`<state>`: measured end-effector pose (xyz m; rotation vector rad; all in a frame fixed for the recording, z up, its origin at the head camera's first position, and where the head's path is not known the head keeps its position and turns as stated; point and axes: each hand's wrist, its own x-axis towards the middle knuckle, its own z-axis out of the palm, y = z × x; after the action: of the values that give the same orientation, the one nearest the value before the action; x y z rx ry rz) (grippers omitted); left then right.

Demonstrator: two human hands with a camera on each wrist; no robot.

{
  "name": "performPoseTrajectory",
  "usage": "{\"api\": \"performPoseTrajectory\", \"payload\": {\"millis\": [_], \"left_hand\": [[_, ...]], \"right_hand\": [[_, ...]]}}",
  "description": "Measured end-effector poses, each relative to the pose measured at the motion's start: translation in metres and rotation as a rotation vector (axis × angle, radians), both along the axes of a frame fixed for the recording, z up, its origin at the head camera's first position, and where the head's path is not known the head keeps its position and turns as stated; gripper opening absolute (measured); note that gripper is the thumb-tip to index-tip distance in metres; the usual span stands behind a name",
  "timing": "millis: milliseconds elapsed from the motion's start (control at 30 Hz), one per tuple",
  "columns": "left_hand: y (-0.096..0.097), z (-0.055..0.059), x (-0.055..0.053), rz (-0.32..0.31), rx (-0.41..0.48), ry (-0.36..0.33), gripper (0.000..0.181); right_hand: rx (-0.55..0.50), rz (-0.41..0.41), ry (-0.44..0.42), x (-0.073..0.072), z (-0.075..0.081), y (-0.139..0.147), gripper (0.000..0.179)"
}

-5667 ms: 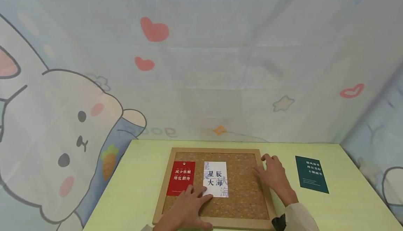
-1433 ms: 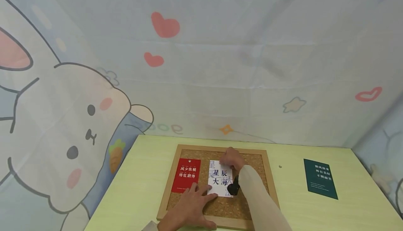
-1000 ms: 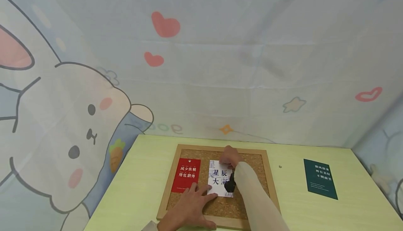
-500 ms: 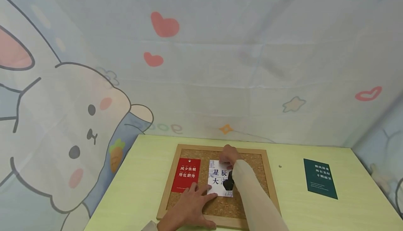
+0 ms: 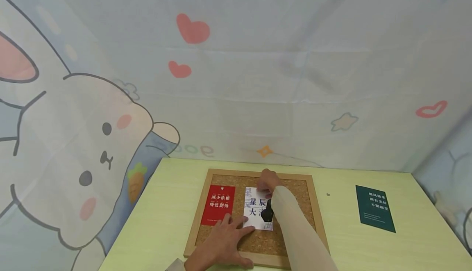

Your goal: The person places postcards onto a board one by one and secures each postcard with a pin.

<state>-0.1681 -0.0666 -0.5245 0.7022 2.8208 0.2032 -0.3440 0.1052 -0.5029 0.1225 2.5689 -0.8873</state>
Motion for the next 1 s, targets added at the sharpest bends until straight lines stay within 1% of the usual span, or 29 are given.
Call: {"api": "performPoseTrajectory", "payload": {"millis": [133,300,433,600,733,833,933,1000], "left_hand": [[0.0,0.0,-0.001,0.001,0.004,-0.002,0.084],[0.0,-0.001,-0.001,0.001,0.015,-0.008,0.083],[0.001,-0.001,-0.001,0.001,0.015,-0.018,0.083],[0.001,0.001,-0.001,0.008,0.014,-0.021,0.082],[0.0,0.002,0.0,-0.002,0.003,-0.001,0.083],[-0.003,0.002,0.0,-0.019,-0.001,0.023,0.083],[-0.006,0.001,-0.002,-0.033,0.009,0.039,0.083],[-0.008,0.0,-0.004,-0.039,0.041,0.035,0.082]], "right_hand": [[0.006,0.004,0.002,0.0,0.001,0.0,0.006],[0.038,0.018,0.007,-0.003,-0.005,0.002,0.009],[0.045,0.02,0.029,-0.002,-0.009,0.003,0.013],[0.048,0.043,0.088,0.005,-0.006,0.002,0.013],[0.033,0.051,0.12,0.009,-0.004,0.002,0.012],[0.013,0.047,0.121,0.01,-0.005,0.002,0.01],[0.005,0.055,0.129,0.01,-0.007,0.002,0.009],[-0.001,0.059,0.132,0.011,-0.008,0.002,0.009]]}}
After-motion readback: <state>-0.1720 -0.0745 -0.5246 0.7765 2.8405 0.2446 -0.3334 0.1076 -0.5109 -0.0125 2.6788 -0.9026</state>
